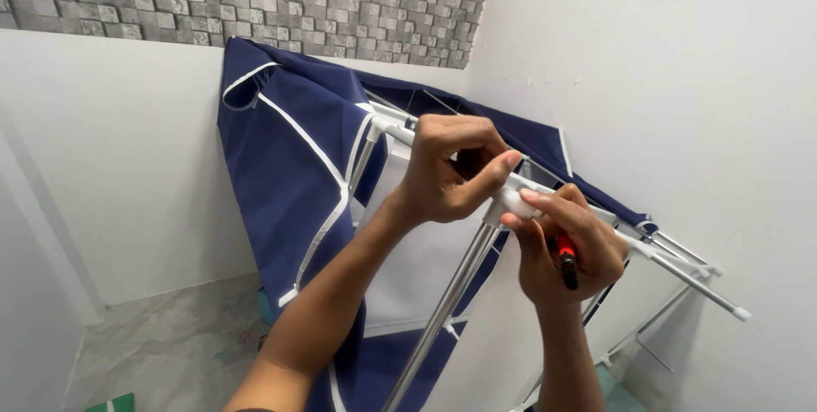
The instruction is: Assembling a portable fabric wardrobe using metal poles, plastic connectors, and a lighter to seal or fit parts.
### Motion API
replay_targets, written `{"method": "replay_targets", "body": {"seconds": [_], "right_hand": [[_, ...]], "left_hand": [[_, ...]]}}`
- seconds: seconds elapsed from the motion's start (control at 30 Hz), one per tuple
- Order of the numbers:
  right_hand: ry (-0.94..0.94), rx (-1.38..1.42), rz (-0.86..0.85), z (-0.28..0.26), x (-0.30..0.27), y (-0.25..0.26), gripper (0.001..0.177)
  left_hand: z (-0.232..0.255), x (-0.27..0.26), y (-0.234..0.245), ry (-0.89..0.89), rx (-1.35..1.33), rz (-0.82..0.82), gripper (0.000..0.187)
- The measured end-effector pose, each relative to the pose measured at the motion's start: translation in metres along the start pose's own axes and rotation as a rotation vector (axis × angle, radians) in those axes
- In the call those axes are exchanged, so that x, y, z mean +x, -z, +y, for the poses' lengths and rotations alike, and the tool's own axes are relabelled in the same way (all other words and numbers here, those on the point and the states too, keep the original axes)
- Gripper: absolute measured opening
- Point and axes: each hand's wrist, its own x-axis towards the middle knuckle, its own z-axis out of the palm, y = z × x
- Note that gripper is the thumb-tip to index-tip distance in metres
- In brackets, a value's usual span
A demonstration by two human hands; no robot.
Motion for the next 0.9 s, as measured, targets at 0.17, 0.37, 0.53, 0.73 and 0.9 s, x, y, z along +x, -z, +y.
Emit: {"method": "replay_targets", "body": {"seconds": [0.17, 0.37, 0.53, 0.73, 0.9], "right_hand": [[-0.007, -0.045, -0.011, -0.005, 0.0, -0.005, 0.046], [-0.053, -0.085, 0.052, -0.017, -0.002, -0.012, 0.027], [-0.083, -0.045, 0.039, -0.017, 0.0, -0.006, 0.029], [-0.181, -0.152, 0.066, -0.03, -0.007, -0.004, 0.022], [-0.21, -0.243, 0.073, -0.047, 0.003, -0.01, 0.05]], "left_hand": [[0.002, -0.001, 0.0, -0.033, 0.005, 0.015, 0.021], [0.004, 0.0, -0.001, -0.001, 0.025, 0.024, 0.024], [0.001, 0.0, -0.007, -0.016, 0.026, 0.044, 0.024], [-0.001, -0.002, -0.022, -0.034, 0.128, 0.144, 0.032], [-0.002, -0.007, -0.022, -0.034, 0.158, 0.18, 0.031]]}}
